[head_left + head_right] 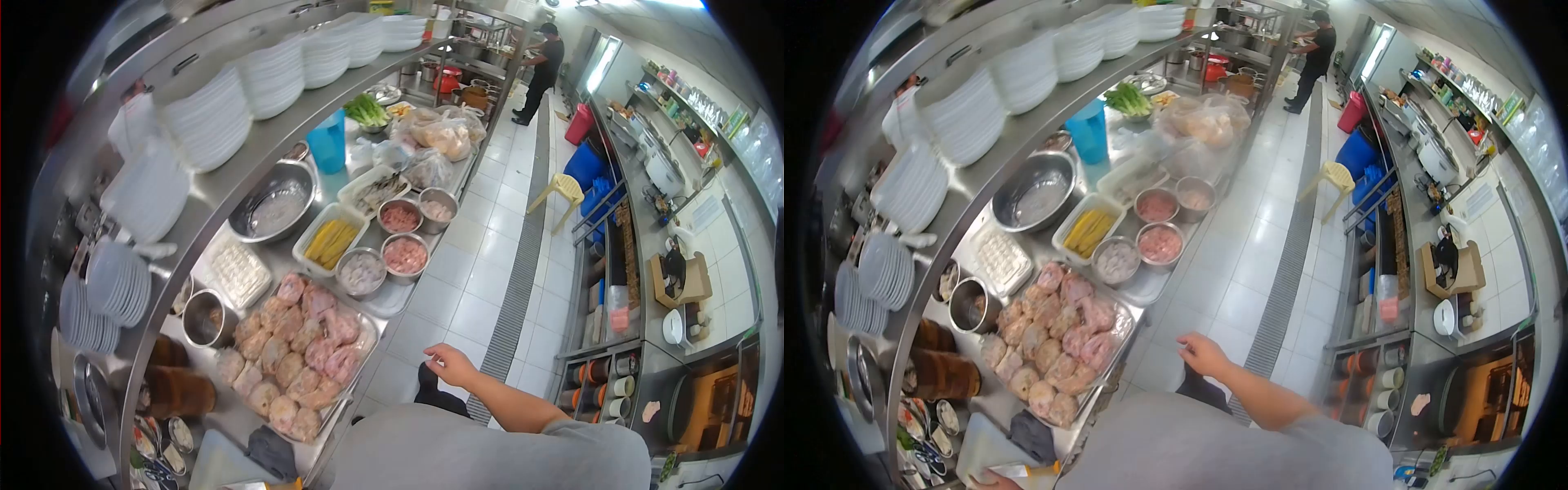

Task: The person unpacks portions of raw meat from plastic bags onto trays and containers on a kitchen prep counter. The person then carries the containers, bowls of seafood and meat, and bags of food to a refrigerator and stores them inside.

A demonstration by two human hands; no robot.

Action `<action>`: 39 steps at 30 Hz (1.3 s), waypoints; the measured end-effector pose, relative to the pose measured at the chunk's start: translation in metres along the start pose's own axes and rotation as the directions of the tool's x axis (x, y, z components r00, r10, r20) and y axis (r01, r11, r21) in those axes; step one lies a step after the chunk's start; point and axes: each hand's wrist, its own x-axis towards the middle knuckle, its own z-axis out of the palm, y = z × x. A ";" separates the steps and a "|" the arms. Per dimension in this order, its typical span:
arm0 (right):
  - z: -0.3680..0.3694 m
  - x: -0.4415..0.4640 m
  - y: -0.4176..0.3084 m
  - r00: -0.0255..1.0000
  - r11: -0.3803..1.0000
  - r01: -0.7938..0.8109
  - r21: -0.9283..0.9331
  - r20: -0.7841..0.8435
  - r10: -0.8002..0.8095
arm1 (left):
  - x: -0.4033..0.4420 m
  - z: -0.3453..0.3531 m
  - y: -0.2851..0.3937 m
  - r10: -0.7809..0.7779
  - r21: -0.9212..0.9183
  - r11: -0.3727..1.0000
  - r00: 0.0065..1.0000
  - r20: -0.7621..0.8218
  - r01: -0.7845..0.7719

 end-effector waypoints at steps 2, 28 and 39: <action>-0.031 0.009 0.021 0.998 0.999 0.043 -0.011 -0.046 -0.044 | 0.004 0.004 0.054 -0.035 -0.223 0.973 0.990 0.139 0.066; -0.240 0.014 0.218 0.757 0.830 -0.528 0.178 -0.343 0.556 | 0.097 0.059 0.848 0.721 -0.901 0.144 0.580 0.378 0.409; -0.285 0.025 0.216 0.510 0.672 -0.674 0.306 -0.465 0.723 | 0.119 0.134 1.054 0.613 -0.722 0.567 0.382 0.692 0.396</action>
